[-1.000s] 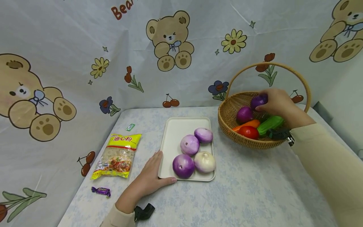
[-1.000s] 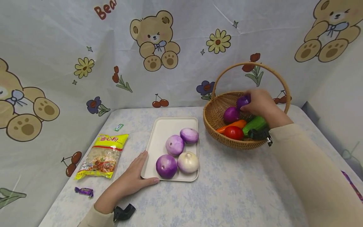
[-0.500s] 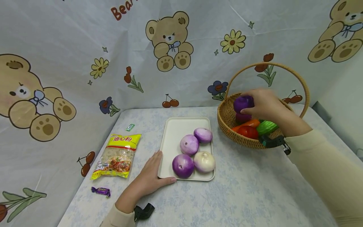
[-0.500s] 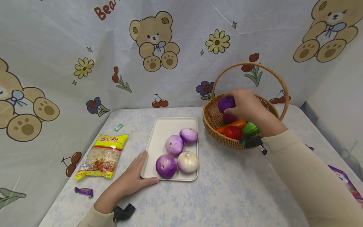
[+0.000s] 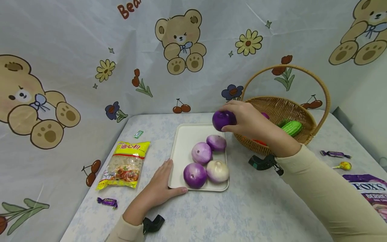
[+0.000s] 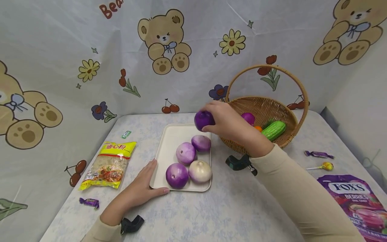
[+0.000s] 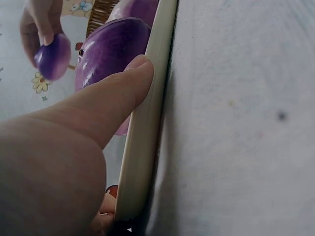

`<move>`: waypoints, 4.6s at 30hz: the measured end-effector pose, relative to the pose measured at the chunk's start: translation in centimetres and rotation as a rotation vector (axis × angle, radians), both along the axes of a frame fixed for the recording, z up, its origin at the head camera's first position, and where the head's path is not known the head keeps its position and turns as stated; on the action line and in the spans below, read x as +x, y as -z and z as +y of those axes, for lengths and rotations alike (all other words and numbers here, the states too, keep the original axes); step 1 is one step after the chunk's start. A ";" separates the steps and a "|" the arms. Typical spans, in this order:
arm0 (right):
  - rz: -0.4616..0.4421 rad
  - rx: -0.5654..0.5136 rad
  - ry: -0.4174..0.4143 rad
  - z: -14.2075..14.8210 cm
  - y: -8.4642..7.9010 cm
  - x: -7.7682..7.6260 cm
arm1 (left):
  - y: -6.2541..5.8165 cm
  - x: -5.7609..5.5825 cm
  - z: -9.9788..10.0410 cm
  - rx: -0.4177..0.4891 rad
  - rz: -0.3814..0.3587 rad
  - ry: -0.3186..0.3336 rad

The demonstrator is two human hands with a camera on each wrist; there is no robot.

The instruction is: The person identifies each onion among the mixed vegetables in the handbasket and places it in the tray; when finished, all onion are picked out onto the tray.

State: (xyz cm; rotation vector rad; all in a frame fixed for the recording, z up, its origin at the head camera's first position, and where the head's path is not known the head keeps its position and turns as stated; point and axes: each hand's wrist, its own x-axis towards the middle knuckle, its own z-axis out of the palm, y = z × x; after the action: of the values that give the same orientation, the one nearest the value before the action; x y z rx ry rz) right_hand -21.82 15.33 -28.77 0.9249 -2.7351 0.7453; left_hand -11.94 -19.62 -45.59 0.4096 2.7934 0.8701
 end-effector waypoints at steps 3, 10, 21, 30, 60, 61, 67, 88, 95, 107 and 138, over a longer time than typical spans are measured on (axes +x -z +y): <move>0.013 -0.010 -0.089 -2.3 0.8 0.2 | 0.0 0.0 0.0 0.005 -0.005 0.001; -0.008 -0.019 -0.238 -7.4 2.8 0.6 | 0.0 -0.1 0.0 -0.014 -0.003 0.003; -0.091 -0.009 -0.312 -11.6 5.8 0.8 | 0.0 -0.2 -0.2 -0.032 0.006 0.033; -0.126 0.065 -0.302 -12.3 8.0 1.1 | 0.0 -0.1 -0.1 -0.020 0.000 0.020; -0.081 0.028 -0.265 -11.6 9.0 2.3 | 0.1 -0.1 -0.1 0.011 0.017 0.023; -0.067 0.024 -0.261 -11.4 8.9 2.3 | 0.1 -0.2 -0.1 0.011 0.020 0.024; 0.021 -0.013 -0.209 -9.0 7.7 2.3 | 0.0 -0.2 0.0 0.007 0.015 0.025; 0.133 0.009 0.013 2.4 3.4 -0.5 | 0.0 -0.3 -0.2 0.010 0.027 0.041; -0.033 0.159 0.127 5.6 0.3 -3.1 | 0.1 -0.3 -0.1 0.013 0.026 0.038; -0.246 0.265 0.242 10.7 0.9 -7.6 | 0.2 -0.4 -0.1 0.015 0.026 0.031; -0.322 0.366 0.174 11.5 4.9 -9.3 | 0.4 -0.4 -0.3 0.009 0.029 0.027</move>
State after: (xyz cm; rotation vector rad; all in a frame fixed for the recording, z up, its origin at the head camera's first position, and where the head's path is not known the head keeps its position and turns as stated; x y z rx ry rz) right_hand -31.16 26.82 -33.67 0.6557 -3.2590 0.3960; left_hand -12.31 -19.90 -45.95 0.4645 2.8042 0.8784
